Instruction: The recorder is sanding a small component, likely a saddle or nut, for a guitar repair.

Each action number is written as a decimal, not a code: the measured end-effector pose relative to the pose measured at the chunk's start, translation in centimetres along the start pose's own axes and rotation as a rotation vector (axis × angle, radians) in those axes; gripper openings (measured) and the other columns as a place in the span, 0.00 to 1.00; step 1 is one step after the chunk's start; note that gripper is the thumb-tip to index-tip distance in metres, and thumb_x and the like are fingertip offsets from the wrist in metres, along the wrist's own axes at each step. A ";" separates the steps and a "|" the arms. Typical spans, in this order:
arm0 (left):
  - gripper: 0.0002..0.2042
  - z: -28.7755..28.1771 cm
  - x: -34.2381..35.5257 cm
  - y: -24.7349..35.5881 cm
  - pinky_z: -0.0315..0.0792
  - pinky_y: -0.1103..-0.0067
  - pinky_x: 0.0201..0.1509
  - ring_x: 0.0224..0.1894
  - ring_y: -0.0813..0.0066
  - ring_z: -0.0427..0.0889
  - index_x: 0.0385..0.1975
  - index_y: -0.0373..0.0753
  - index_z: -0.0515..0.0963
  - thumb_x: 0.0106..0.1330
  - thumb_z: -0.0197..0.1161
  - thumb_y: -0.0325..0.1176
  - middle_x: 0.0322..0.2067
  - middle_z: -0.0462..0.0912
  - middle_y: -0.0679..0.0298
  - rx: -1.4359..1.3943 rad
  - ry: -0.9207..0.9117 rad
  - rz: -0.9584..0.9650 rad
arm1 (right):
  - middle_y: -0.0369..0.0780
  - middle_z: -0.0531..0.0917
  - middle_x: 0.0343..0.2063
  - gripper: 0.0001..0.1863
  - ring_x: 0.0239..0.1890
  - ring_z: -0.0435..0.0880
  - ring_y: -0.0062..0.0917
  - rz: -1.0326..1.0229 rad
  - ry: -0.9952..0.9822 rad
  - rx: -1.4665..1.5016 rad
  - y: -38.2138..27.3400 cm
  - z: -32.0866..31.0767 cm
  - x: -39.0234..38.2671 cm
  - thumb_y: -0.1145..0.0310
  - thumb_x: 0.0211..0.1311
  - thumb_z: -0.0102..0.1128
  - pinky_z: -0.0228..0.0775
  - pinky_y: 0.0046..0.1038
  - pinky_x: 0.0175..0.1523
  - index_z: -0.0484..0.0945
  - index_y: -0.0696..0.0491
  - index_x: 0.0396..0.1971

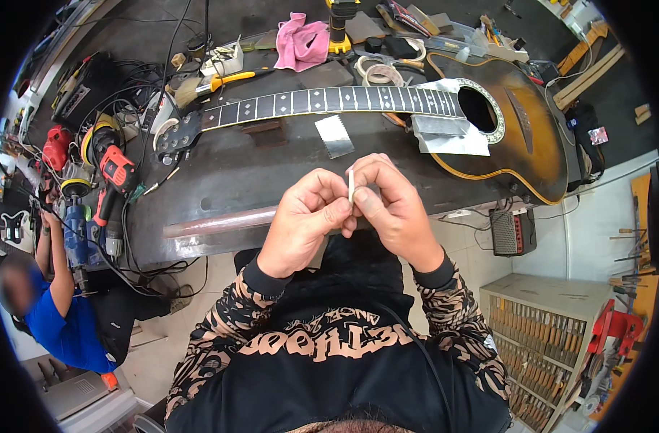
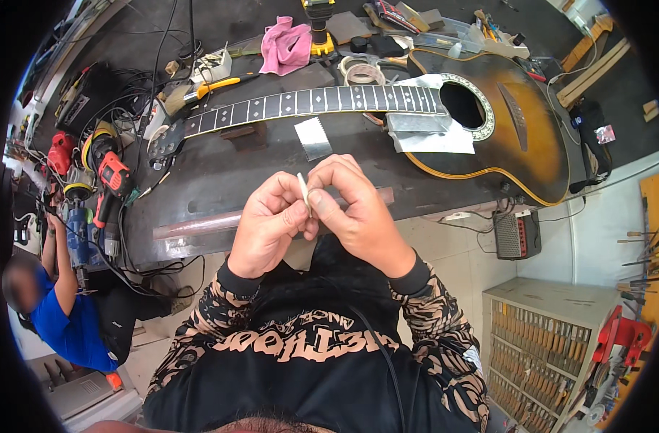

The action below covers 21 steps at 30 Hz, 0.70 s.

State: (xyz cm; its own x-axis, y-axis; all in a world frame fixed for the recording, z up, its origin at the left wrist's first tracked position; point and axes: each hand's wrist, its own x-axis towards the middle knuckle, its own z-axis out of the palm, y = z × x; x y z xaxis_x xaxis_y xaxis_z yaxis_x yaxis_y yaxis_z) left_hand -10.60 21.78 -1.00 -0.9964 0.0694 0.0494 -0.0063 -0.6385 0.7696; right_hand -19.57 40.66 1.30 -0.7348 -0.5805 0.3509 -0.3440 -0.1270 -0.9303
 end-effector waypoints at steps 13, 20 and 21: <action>0.06 -2.4 -2.2 2.2 0.84 0.76 0.59 0.54 0.74 0.87 0.54 0.31 0.89 0.83 0.69 0.18 0.53 0.85 0.61 0.498 -0.016 0.400 | 0.37 0.88 0.44 0.18 0.49 0.86 0.38 -0.514 0.007 -0.414 -2.4 3.2 1.2 0.77 0.59 0.85 0.73 0.41 0.59 0.88 0.48 0.47; 0.07 -2.4 -3.1 2.7 0.84 0.75 0.60 0.55 0.74 0.87 0.53 0.32 0.91 0.82 0.70 0.17 0.53 0.86 0.62 0.524 0.010 0.386 | 0.36 0.87 0.45 0.19 0.49 0.86 0.37 -0.531 0.033 -0.420 -1.3 3.9 0.7 0.78 0.59 0.85 0.74 0.41 0.58 0.89 0.47 0.48; 0.07 -2.0 -3.0 3.0 0.84 0.76 0.60 0.54 0.74 0.87 0.53 0.33 0.91 0.82 0.70 0.17 0.53 0.86 0.62 0.538 0.009 0.393 | 0.36 0.87 0.45 0.19 0.49 0.86 0.37 -0.535 0.038 -0.419 -1.2 3.8 0.7 0.78 0.59 0.85 0.74 0.41 0.58 0.89 0.47 0.48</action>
State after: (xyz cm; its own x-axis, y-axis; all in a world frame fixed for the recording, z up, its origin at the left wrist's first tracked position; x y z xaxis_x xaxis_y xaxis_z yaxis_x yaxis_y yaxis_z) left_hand -7.77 18.15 -0.12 -0.9165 -0.0985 0.3876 0.3985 -0.1431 0.9059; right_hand -17.39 37.38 2.28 -0.4180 -0.4952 0.7616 -0.8574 -0.0621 -0.5109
